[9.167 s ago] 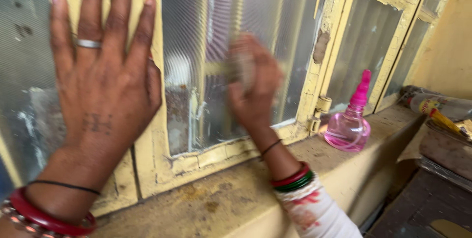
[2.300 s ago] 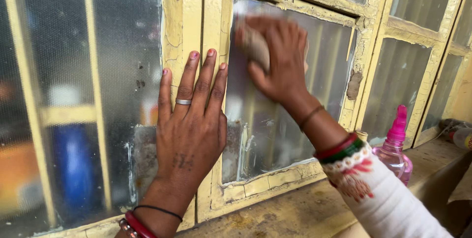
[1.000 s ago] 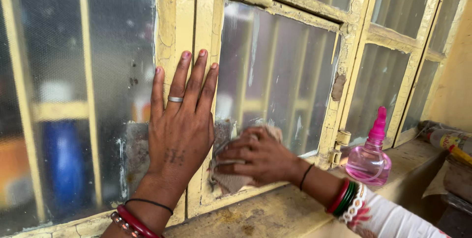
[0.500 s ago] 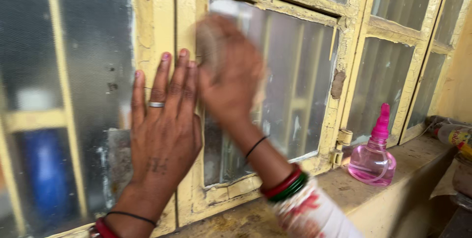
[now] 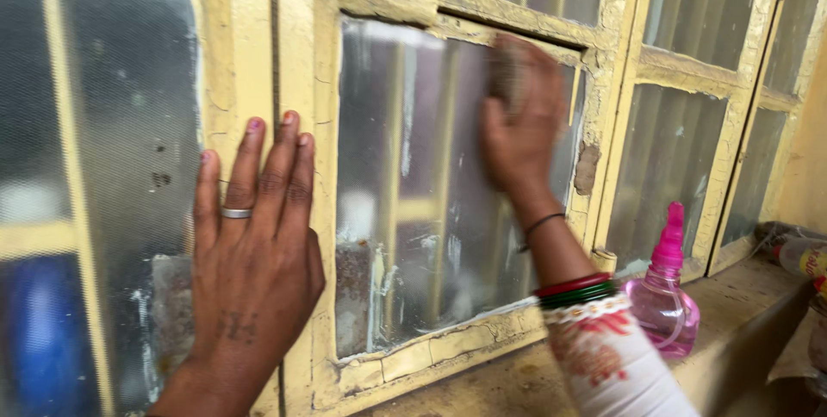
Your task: The person scrubs a window pane with a cloth using their right hand while holding the frame with their left hand. The cleaning action is repetitive and focused on a single section of the window throughout the clip.
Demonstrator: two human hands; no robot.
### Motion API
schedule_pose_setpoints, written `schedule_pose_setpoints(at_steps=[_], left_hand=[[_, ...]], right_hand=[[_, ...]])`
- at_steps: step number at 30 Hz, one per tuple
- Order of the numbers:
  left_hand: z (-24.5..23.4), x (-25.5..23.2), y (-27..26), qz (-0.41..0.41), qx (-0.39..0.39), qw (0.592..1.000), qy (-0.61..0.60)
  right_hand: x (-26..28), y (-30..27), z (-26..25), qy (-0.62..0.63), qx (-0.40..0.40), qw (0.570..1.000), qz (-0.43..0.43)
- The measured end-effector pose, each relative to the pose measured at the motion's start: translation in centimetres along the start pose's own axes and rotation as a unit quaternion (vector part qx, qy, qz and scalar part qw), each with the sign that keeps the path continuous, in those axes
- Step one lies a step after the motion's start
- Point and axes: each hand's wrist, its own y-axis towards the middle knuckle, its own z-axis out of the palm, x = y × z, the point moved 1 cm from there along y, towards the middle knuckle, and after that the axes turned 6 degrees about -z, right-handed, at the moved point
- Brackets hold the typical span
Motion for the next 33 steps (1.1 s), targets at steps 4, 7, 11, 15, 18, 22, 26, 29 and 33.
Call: schedule_pose_setpoints(at_steps=[4, 7, 11, 15, 18, 22, 26, 29, 33], left_hand=[[0.0, 0.1, 0.0, -0.002, 0.001, 1.000, 0.008], [-0.4, 0.2, -0.1, 0.002, -0.007, 1.000, 0.005], [-0.6, 0.2, -0.2, 0.006, -0.010, 1.000, 0.006], [-0.6, 0.1, -0.2, 0.005, -0.008, 1.000, 0.005], [-0.6, 0.1, -0.1, 0.007, -0.009, 1.000, -0.009], [-0.5, -0.1, 0.0, 0.003, -0.006, 1.000, -0.010], [-0.2, -0.2, -0.1, 0.002, -0.005, 1.000, -0.015], [0.0, 0.0, -0.2, 0.002, -0.003, 1.000, -0.009], [0.2, 0.1, -0.4, 0.002, -0.004, 1.000, -0.005]], right_hand=[[-3.8, -0.3, -1.6, -0.022, -0.029, 0.989, 0.141], [-3.3, -0.4, -1.3, -0.060, -0.045, 0.970, 0.229], [2.5, -2.4, 0.6, -0.047, -0.061, 0.992, 0.099], [13.3, -6.0, 0.8, 0.036, 0.036, 0.997, -0.063], [16.2, -5.1, -0.4, 0.057, 0.082, 0.985, -0.142], [12.8, -3.3, -0.6, 0.042, 0.085, 0.992, -0.085], [4.1, -1.4, -0.4, 0.007, 0.001, 0.999, 0.054], [-1.0, -2.2, -1.6, -0.009, -0.038, 0.988, 0.150], [-3.5, -5.6, -2.6, -0.092, -0.063, 0.955, 0.275]])
